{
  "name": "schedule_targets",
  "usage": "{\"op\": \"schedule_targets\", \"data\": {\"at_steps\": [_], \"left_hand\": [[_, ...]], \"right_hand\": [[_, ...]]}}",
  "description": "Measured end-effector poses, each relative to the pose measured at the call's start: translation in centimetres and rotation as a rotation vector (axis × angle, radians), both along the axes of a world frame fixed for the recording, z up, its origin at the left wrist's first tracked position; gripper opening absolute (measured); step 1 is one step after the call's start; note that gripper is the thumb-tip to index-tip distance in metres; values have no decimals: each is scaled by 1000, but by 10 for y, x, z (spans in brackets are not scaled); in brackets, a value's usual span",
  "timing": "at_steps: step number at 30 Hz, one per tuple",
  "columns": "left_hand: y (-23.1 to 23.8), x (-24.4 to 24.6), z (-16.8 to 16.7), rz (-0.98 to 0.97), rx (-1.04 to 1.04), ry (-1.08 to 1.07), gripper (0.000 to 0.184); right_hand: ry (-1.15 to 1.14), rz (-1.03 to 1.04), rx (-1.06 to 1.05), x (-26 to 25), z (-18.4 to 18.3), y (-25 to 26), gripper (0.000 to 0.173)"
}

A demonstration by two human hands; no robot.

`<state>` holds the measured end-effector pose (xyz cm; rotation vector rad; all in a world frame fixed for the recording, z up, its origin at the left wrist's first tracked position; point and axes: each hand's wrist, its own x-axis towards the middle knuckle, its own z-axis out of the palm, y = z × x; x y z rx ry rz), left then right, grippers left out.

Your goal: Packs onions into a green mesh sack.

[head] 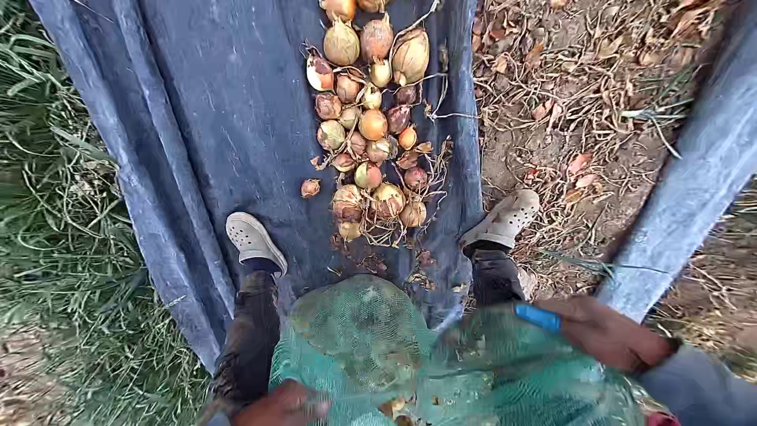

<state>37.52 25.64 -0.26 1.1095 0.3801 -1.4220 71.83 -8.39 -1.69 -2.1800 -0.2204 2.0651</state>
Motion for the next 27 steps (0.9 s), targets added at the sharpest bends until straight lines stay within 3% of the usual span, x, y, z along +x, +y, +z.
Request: {"op": "schedule_targets", "data": {"at_steps": [2,5,7,8,12,15,18,22,25,27], "left_hand": [[5,30,-111,-45,153,246,59],[-32,47,-258,-90,372,267,67],[-53,59,-314,-155,397,228,55],[-54,70,-327,-216,400,229,46],[-33,66,-361,-221,635,200,43],[38,84,-359,-202,840,252,67],[96,126,-345,-238,1026,145,64],[145,201,-329,-240,1163,-10,66],[168,257,-333,-317,1243,-181,46],[176,288,-324,-304,1239,-244,47]], "right_hand": [[-46,144,-226,13,-96,-40,22],[-74,303,-387,-14,-216,-60,28],[-157,276,-435,-32,-260,-57,32],[-185,258,-483,-38,-274,-47,35],[-223,204,-600,-47,-297,-12,36],[-221,195,-486,-50,-308,33,32],[-263,134,-422,-36,-307,75,33],[-436,108,-330,30,-311,117,38],[-526,111,-258,95,-319,136,39],[-583,74,-145,125,-317,147,40]]}}
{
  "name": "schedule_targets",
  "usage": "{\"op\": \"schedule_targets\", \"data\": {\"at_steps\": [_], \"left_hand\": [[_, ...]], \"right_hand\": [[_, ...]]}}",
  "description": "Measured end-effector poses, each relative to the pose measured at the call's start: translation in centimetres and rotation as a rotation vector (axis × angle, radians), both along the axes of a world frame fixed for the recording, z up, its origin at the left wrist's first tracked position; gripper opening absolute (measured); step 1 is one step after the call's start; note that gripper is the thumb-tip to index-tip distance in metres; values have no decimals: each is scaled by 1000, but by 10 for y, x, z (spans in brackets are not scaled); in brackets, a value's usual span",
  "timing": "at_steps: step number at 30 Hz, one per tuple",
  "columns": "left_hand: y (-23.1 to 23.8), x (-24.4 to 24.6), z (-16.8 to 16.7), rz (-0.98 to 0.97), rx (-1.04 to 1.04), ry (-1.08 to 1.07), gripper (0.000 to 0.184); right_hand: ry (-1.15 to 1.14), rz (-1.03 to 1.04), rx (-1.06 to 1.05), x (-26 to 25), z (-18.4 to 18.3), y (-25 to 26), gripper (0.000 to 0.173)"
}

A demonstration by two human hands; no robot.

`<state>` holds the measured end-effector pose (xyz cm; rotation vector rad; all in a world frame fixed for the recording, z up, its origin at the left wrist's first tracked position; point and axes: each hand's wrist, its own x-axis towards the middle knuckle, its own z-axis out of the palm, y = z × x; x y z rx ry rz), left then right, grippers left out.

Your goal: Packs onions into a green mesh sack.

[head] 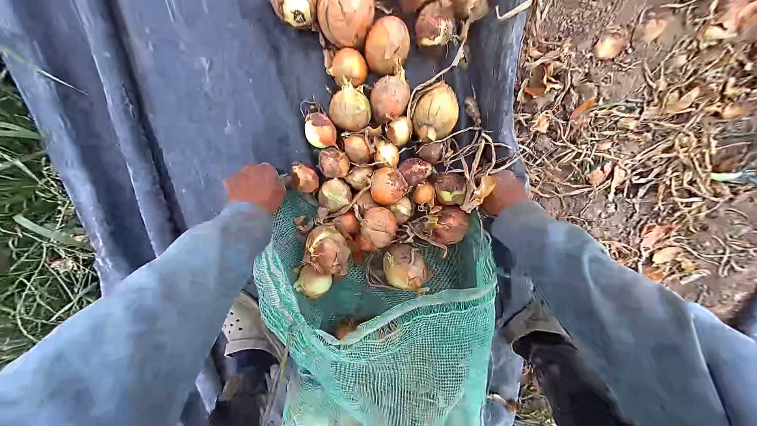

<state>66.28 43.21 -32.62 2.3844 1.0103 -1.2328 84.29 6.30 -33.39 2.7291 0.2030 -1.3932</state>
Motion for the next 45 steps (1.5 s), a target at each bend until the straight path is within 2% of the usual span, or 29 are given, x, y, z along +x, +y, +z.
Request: {"op": "schedule_targets", "data": {"at_steps": [2,4,5,7,9,11,12,14,16,19,20,24,25,28,29,31,33,34,35,36,37,38,39,41,42,45], "left_hand": [[9,24,4,80,-48,-241,39],[13,43,-4,307,-213,-526,37],[10,51,-11,460,-333,-617,42],[-2,67,-23,661,-500,-729,48],[-10,80,-36,624,-519,-778,44],[-18,81,-46,534,-493,-742,41],[-23,79,-46,553,-506,-701,42],[-34,73,-44,721,-627,-572,51],[-40,62,-45,872,-776,-444,54],[-47,62,-43,942,-936,-342,49],[-49,63,-39,955,-970,-296,50],[-59,70,-34,876,-1080,-136,45],[-65,65,-33,828,-1062,-88,46],[-97,35,-13,537,-1009,65,45],[-111,16,-4,428,-1004,124,45],[-147,-54,26,251,-1014,235,47],[-171,-126,61,-28,-1065,393,53],[-178,-153,77,-120,-1087,444,54],[-180,-168,91,-123,-1121,459,54],[-173,-168,102,-29,-1159,416,52],[-160,-157,109,148,-1186,286,47],[-144,-137,111,323,-1172,83,44],[-127,-112,107,444,-1094,-132,43],[-86,-56,82,535,-841,-445,40],[-65,-26,61,574,-747,-551,43],[-34,54,1,926,-690,-679,52]], "right_hand": [[-29,-157,274,30,3,12,43],[66,-431,546,51,2,29,66],[115,-532,600,56,3,42,69],[140,-565,595,62,4,71,71],[72,-425,543,67,-5,97,71],[-58,-192,456,56,-16,108,81],[-117,-100,434,44,-15,110,82],[-128,20,469,24,-11,105,79],[19,19,517,9,-16,94,69],[163,-208,552,10,-25,89,52],[194,-219,564,11,-22,94,49],[378,267,452,20,-32,95,38],[424,284,421,10,-30,90,36],[597,157,430,-44,2,67,37],[649,76,406,-69,17,59,38],[720,-112,257,-137,51,36,44],[834,35,75,-178,76,17,51],[899,99,5,-182,85,11,50],[927,80,-10,-176,93,6,49],[866,-54,61,-159,101,1,44],[693,-303,214,-138,106,-5,37],[475,-550,379,-112,107,-5,35],[280,-669,498,-82,100,0,42],[36,-647,619,-20,76,27,58],[9,-615,663,7,63,50,60],[166,-620,672,47,22,128,52]]}}
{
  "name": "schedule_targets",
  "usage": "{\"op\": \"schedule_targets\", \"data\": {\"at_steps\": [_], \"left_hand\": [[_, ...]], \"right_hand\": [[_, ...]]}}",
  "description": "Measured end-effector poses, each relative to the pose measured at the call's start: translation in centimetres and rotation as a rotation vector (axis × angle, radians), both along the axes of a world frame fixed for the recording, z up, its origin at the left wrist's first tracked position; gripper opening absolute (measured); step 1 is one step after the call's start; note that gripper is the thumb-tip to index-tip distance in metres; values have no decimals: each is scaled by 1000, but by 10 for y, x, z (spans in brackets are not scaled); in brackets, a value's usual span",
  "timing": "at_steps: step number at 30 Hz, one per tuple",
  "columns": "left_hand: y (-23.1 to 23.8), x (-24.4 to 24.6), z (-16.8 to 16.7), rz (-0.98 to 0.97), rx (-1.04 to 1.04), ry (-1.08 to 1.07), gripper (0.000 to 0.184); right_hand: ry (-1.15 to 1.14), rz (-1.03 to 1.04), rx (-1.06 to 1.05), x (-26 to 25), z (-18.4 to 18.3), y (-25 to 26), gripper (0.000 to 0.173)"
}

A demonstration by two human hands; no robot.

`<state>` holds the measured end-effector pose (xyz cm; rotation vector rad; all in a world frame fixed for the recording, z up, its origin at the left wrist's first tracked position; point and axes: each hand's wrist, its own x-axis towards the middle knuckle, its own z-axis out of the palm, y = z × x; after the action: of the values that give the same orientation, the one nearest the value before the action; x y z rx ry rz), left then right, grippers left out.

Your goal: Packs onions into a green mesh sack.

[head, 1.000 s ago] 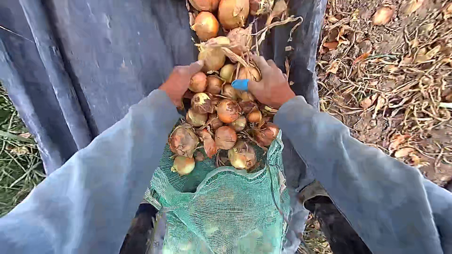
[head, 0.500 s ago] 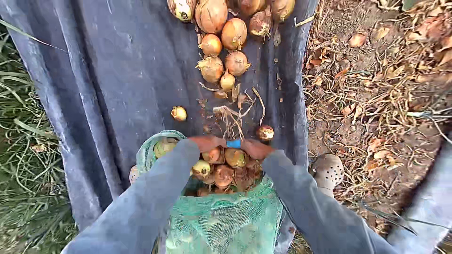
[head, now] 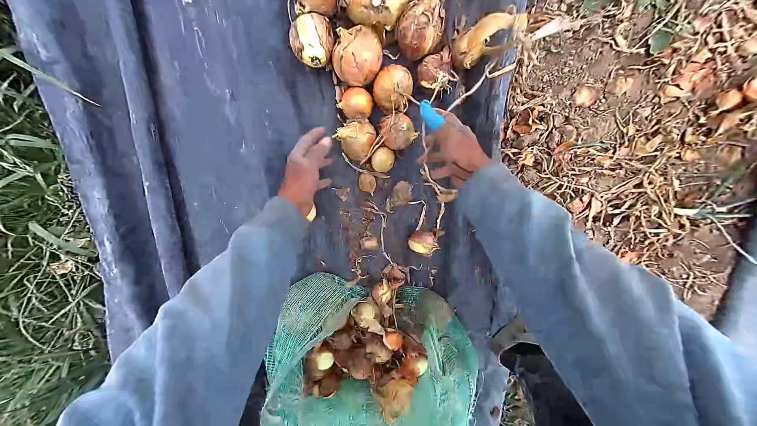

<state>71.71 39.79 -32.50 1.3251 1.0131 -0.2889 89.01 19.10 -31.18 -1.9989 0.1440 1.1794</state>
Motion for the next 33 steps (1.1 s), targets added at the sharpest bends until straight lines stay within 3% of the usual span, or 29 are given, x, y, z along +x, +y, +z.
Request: {"op": "schedule_targets", "data": {"at_steps": [4,7,9,10,12,14,17,19,22,25,27,29,33], "left_hand": [[-31,49,-34,191,-131,60,57],[-61,9,-14,307,-203,38,55],[-81,-55,34,157,-275,76,49],[-86,-92,55,8,-262,105,45],[-84,-152,81,-409,-65,125,36],[-74,-173,90,-609,270,65,28],[-43,-140,59,-656,602,96,42],[-31,-110,19,-683,716,151,55],[-34,-85,-25,-697,823,262,54],[-62,-83,-28,-364,544,315,44],[-90,-97,-21,-82,75,196,34],[-121,-115,-19,-22,-266,140,36],[-162,-147,-30,-156,-252,153,32]], "right_hand": [[65,-127,1,-22,-60,48,57],[186,-362,171,-92,-37,15,52],[349,-390,276,-148,7,-34,49],[428,-297,240,-172,29,-64,46],[494,19,32,-188,57,-115,32],[277,174,-216,-170,69,-145,28],[-101,69,-357,-124,41,-155,43],[-99,168,-380,-106,10,-128,57],[9,447,-495,-108,-27,-77,68],[168,306,-372,-129,-44,-73,53],[320,131,-184,-156,-45,-81,43],[416,122,-123,-181,-42,-84,40],[434,185,-54,-223,-40,-93,45]]}}
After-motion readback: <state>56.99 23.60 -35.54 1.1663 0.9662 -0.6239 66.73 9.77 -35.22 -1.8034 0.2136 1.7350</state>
